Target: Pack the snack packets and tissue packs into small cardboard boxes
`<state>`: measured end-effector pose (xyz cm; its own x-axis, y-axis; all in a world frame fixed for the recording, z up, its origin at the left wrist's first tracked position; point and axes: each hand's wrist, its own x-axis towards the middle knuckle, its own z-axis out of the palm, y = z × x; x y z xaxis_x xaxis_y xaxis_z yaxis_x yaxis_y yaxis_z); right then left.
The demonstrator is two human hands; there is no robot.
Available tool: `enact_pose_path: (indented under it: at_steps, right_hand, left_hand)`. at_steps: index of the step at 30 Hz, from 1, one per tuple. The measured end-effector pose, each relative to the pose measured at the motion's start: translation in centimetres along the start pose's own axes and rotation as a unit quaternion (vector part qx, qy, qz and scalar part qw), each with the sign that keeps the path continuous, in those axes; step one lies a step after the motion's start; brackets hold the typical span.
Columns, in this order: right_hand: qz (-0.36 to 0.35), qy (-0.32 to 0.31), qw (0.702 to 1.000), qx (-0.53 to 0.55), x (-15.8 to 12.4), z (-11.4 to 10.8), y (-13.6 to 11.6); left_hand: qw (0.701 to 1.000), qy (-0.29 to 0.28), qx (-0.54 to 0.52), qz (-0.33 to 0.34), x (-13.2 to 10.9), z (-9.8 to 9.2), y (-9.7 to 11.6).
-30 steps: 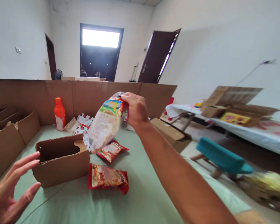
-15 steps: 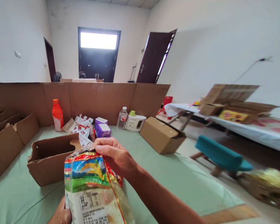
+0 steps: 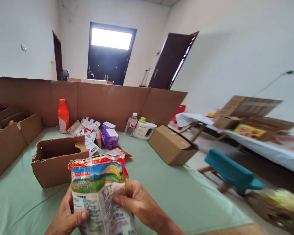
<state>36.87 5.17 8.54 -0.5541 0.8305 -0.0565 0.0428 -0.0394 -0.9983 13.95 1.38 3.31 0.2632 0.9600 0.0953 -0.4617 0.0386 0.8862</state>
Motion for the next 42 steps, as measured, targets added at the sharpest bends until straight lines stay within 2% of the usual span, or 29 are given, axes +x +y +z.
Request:
enact_pose_path:
  at_steps: [3,5,7,9,11,13,15,17,21,23,25,27,29,30,34,38,42]
  right_hand:
    - [-0.031,0.097,0.993,-0.061,0.1,-1.3,-0.8]
    - [-0.094,0.169,0.979,-0.063,0.6,-2.4,-2.0]
    - [-0.189,0.245,0.95,-0.032,1.6,-3.2,-3.4]
    - [-0.28,0.299,0.912,0.005,3.1,-3.5,-5.1]
    - [-0.33,0.311,0.891,0.03,5.3,-3.0,-6.7]
    - [-0.343,0.289,0.893,0.04,8.0,-1.8,-8.0]
    - [-0.336,0.244,0.909,0.032,11.0,-0.1,-8.8]
    - [-0.325,0.179,0.929,0.009,14.0,1.7,-9.3]
    - [-0.275,0.028,0.954,-0.114,17.5,3.5,-10.0]
    - [-0.247,-0.009,0.94,-0.236,17.5,3.5,-10.8]
    - [-0.236,-0.025,0.896,-0.376,16.6,3.3,-12.3]
    - [-0.233,-0.028,0.836,-0.496,15.6,3.2,-14.1]
    - [-0.211,-0.029,0.789,-0.576,15.1,3.4,-15.4]
    - [-0.19,-0.037,0.775,-0.601,15.1,3.6,-15.7]
    - [-0.11,-0.099,0.751,-0.644,17.0,4.9,-15.3]
    - [-0.097,-0.131,0.729,-0.665,18.9,6.6,-15.0]
    - [-0.101,-0.16,0.762,-0.619,20.3,7.0,-14.2]
  left_hand:
    - [0.989,0.03,0.113,0.095,-0.7,-1.2,0.6]
    - [0.945,0.083,0.267,0.168,-1.2,-2.7,1.7]
    - [0.863,0.141,0.416,0.25,-1.6,-4.3,3.5]
    - [0.755,0.182,0.53,0.341,-1.6,-5.8,5.8]
    - [0.656,0.194,0.613,0.395,-1.1,-7.1,8.0]
    - [0.588,0.178,0.68,0.4,-0.4,-8.2,9.7]
    - [0.546,0.151,0.73,0.383,0.2,-9.1,10.7]
    - [0.516,0.129,0.763,0.367,0.7,-9.8,11.1]
    - [0.476,0.142,0.795,0.349,0.9,-10.4,11.2]
    - [0.465,0.149,0.805,0.338,0.9,-10.5,11.2]
    - [0.465,0.144,0.81,0.325,1.1,-10.6,11.1]
    - [0.469,0.135,0.813,0.317,1.2,-10.7,11.1]
    - [0.468,0.131,0.815,0.316,1.4,-10.8,11.0]
    - [0.468,0.13,0.815,0.316,1.5,-10.9,11.0]
    - [0.479,0.125,0.807,0.322,1.7,-10.6,10.9]
    - [0.465,0.119,0.809,0.34,1.5,-10.2,10.9]
    - [0.467,0.125,0.799,0.356,1.1,-10.7,11.0]
